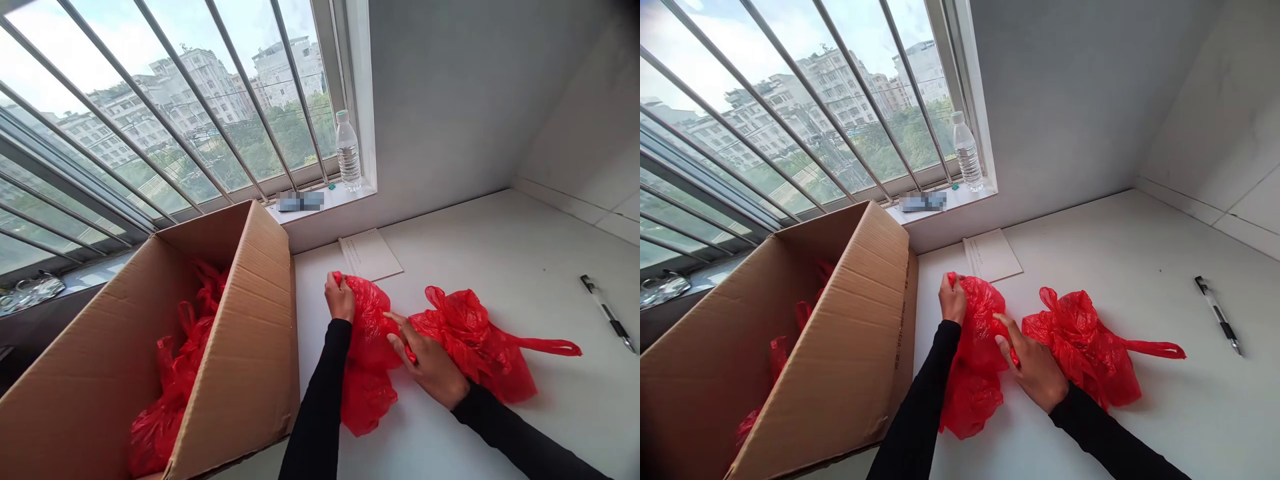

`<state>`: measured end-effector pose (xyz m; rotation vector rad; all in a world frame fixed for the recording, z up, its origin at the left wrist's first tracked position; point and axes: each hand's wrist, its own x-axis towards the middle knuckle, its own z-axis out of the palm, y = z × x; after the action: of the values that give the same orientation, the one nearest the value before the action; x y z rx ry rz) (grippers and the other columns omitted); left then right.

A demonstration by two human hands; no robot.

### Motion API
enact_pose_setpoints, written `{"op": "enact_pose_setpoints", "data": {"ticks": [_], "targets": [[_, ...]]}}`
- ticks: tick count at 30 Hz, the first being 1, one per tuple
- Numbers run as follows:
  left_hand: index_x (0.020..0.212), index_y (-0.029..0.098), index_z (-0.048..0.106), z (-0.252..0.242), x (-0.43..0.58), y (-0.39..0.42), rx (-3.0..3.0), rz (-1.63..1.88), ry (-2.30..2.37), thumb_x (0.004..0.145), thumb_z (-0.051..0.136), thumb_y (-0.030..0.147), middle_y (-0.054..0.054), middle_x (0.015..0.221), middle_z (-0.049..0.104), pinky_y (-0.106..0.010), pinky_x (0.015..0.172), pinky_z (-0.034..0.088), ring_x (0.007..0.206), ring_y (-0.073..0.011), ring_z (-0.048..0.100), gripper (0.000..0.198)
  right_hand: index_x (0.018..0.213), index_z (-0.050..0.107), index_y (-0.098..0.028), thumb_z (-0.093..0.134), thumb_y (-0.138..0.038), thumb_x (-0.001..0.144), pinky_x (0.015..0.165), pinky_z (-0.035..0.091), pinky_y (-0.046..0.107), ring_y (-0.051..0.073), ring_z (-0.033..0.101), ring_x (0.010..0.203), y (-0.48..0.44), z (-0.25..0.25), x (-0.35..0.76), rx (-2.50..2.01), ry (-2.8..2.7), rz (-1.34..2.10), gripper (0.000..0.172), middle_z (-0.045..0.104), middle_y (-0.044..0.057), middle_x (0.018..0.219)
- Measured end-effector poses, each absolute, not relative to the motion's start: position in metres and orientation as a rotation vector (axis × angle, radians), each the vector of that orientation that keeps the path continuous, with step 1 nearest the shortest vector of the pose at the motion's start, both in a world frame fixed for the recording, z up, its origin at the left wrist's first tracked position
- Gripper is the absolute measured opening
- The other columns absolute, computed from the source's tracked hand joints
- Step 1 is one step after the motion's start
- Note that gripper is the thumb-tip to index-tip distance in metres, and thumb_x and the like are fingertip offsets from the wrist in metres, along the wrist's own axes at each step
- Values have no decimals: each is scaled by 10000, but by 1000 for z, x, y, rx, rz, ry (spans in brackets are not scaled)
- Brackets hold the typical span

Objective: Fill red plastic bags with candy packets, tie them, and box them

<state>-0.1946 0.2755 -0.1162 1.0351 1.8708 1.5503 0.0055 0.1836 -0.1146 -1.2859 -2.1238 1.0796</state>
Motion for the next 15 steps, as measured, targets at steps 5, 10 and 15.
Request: {"op": "enact_pose_setpoints", "data": {"ticks": [5,10,15], "targets": [[1143,163,660,-105,-200,283,814,1617,1919,1012,591,403,-66,1061,697,-344,750,595,840,-162,679,282,1437,438,-312,308,-499,1065,653,481,338,193,557,624,175,-91,19,-1224,-1863,1199,436,602,-12,761],[1205,170,649,-115,-189,279,706,1562,2046,996,620,380,-90,1186,678,-412,856,590,988,-208,680,297,1358,474,-293,297,-564,1053,579,439,337,186,458,564,165,-89,27,-1326,-1754,1271,445,494,-42,681],[1193,162,649,-110,-183,273,820,1414,2002,991,629,376,-83,1154,681,-395,821,594,946,-199,683,295,1286,509,-298,303,-570,1058,725,485,359,186,550,715,160,-95,35,-1333,-1732,1294,410,603,-7,871]]}}
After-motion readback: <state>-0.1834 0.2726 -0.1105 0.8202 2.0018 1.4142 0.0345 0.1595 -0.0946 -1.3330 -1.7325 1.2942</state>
